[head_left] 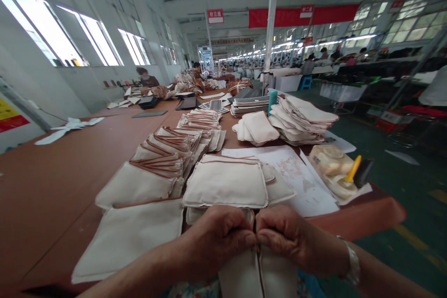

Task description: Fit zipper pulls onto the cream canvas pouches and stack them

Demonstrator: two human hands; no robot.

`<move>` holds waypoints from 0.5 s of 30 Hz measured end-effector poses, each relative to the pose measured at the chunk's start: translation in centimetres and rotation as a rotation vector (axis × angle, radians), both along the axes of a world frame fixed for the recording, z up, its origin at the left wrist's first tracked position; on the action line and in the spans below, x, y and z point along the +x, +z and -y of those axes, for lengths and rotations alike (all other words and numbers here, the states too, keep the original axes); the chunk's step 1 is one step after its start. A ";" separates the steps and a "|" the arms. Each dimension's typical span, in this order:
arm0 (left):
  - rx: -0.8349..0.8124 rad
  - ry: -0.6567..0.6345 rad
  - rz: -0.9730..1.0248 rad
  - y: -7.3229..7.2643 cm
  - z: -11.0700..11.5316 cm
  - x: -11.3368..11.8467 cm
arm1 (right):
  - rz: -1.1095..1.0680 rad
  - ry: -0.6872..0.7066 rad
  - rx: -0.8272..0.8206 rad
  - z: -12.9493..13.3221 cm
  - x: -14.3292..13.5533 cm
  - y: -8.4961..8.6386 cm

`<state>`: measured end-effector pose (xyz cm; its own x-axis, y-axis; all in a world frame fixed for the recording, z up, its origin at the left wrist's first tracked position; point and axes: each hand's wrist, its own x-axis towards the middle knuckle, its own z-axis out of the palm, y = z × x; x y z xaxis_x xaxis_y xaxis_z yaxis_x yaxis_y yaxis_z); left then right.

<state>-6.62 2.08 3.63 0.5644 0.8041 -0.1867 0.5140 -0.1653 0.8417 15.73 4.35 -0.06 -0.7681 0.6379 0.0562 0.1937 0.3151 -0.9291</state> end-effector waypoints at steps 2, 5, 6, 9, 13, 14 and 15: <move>-0.133 -0.008 0.075 0.5 -0.4 -0.4 | -0.017 -0.017 0.020 0.2 0.2 -0.2; -0.305 0.035 0.111 1.1 -1.0 -1.2 | -0.023 -0.010 0.035 0.3 0.5 -0.3; -0.341 0.036 0.106 1.1 -1.1 -1.3 | -0.026 -0.007 0.037 0.3 0.6 -0.2; -0.358 -0.028 0.071 1.0 -1.3 -1.3 | -0.040 0.000 0.027 0.3 0.7 0.0; -0.258 -0.027 0.035 1.0 -0.6 -0.4 | -0.084 0.014 -0.079 0.4 0.6 0.2; -0.221 -0.020 0.024 1.2 -0.5 -0.3 | -0.109 0.008 -0.121 0.5 0.7 0.2; -0.193 -0.025 0.011 1.4 -0.4 -0.3 | -0.138 -0.003 -0.170 0.5 0.9 0.2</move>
<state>-6.95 2.49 4.98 0.5862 0.7398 -0.3302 0.5028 -0.0127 0.8643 16.66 3.89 0.16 -0.7586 0.6495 0.0525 0.0616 0.1517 -0.9865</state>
